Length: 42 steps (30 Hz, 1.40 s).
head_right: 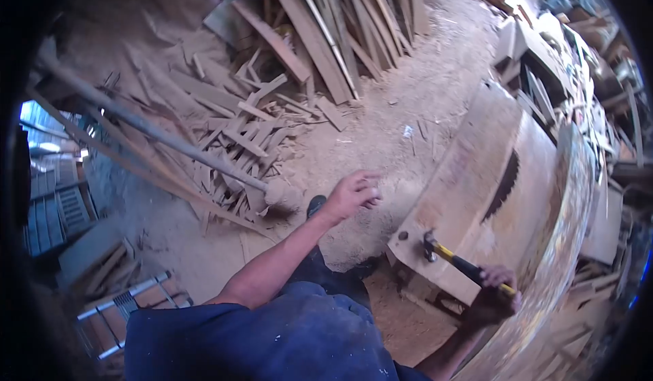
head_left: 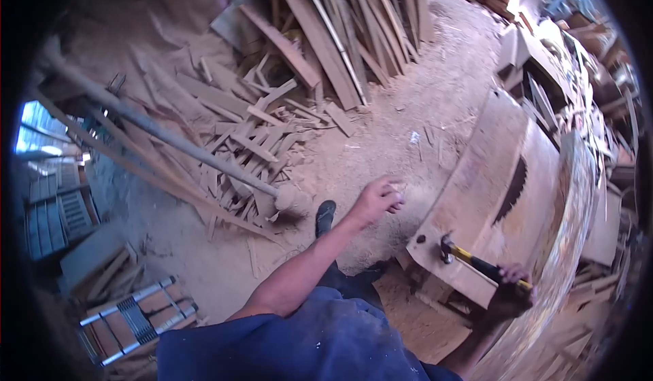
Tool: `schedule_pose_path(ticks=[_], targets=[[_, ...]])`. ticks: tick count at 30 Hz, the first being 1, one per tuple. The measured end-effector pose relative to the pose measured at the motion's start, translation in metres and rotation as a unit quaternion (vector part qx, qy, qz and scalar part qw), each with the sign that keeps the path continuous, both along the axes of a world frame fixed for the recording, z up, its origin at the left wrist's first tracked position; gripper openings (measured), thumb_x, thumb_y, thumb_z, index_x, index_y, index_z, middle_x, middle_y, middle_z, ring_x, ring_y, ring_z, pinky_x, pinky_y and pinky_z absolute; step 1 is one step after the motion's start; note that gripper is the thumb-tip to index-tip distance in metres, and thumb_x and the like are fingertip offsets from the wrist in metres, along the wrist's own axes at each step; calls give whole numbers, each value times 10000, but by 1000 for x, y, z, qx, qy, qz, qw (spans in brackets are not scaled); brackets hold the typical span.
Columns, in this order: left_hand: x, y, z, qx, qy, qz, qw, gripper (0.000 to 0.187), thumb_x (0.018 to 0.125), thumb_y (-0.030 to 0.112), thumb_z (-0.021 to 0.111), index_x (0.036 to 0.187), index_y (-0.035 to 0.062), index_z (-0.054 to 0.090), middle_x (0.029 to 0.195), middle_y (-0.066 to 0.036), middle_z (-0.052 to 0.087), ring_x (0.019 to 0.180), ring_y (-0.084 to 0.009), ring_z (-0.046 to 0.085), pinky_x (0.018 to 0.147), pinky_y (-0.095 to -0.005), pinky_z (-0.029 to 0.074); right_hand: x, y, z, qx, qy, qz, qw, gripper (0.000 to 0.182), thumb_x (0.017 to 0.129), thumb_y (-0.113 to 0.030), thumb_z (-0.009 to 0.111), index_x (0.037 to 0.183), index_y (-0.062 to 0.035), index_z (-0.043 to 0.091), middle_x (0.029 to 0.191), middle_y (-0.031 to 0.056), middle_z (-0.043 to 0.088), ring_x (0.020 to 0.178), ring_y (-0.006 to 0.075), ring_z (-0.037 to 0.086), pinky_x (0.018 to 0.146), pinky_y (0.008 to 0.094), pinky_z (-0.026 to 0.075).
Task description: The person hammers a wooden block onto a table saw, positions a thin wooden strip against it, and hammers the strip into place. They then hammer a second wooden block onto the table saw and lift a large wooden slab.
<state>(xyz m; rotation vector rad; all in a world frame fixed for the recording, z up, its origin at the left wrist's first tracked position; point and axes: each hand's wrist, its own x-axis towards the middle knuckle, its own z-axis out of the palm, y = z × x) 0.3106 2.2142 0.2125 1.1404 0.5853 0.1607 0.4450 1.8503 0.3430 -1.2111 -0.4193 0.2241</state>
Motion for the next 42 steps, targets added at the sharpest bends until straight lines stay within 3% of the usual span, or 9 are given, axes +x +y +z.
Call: schedule_pose_path(ticks=[4, 9, 14, 18, 27, 31, 35, 38, 42], targets=[[-59, 112, -77, -186, 52, 187, 963, 331, 1017, 81, 622, 1342, 17, 597, 1027, -145, 744, 845, -233, 752, 743, -357, 653, 25, 4, 6, 0, 77, -107, 991, 557, 1039, -567, 459, 905, -45, 598, 850, 108, 579, 887, 289, 620, 968, 506, 542], [-136, 253, -225, -195, 146, 382, 891, 109, 961, 197, 673, 968, 90, 651, 805, -70, 658, 666, -195, 678, 599, -365, 608, 54, -85, -24, -56, -11, -165, 985, 627, 1034, -577, 502, 1092, 18, 691, 980, 182, 701, 958, 337, 698, 943, 516, 591], [-226, 363, -373, -195, 265, 516, 791, 411, 1025, 411, 676, 718, 149, 598, 678, -29, 595, 480, -147, 532, 431, -303, 421, 13, -24, 26, -173, 25, -246, 953, 658, 1038, -569, 521, 1243, 44, 649, 1115, 235, 696, 1078, 382, 683, 980, 562, 554], [-275, 421, -498, 38, 470, 525, 708, 675, 1052, 594, 593, 982, -45, 797, 912, -213, 772, 839, -332, 740, 791, -481, 591, -6, 34, 36, -208, 94, -239, 944, 679, 1037, -566, 509, 1303, 50, 613, 1202, 255, 662, 1164, 403, 635, 1037, 592, 496], [-254, 485, -491, -12, 554, 503, 663, 831, 925, 576, 804, 1303, -153, 670, 1327, -295, 716, 1142, -377, 735, 1011, -456, 586, -12, 104, 45, -216, 233, -162, 934, 747, 1034, -560, 482, 1439, 66, 530, 1398, 300, 586, 1356, 449, 527, 1163, 660, 365], [-252, 498, -494, -123, 444, 560, 689, 679, 789, 228, 983, 1281, -126, 676, 1269, -225, 741, 1112, -319, 732, 1003, -441, 597, -16, 115, 53, -192, 287, -123, 930, 784, 1032, -557, 471, 1500, 72, 494, 1485, 319, 552, 1442, 469, 479, 1219, 691, 306], [-263, 495, -492, -170, 290, 593, 732, 558, 881, 360, 829, 1292, 20, 665, 1194, -117, 724, 1043, -282, 708, 906, -436, 582, -22, 52, 74, 3, 373, -71, 925, 852, 993, -538, 521, 1580, 72, 429, 1640, 330, 430, 1556, 506, 356, 1276, 714, 234], [-269, 485, -453, -213, 181, 585, 762, 448, 867, 488, 721, 1163, 154, 689, 1011, -20, 693, 880, -222, 666, 750, -408, 537, -28, 61, 77, -706, 93, -103, 695, 937, 931, -564, 578, 1599, 70, 407, 1694, 326, 352, 1588, 496, 304, 1286, 692, 246], [-245, 431, -364, -239, 121, 595, 758, 434, 900, 531, 652, 1144, 173, 670, 1001, -13, 666, 874, -193, 638, 688, -406, 496, -58, -1, 69, -719, 96, -129, 676, 915, 945, -556, 606, 1604, 51, 424, 1679, 304, 393, 1577, 457, 348, 1286, 642, 291]])
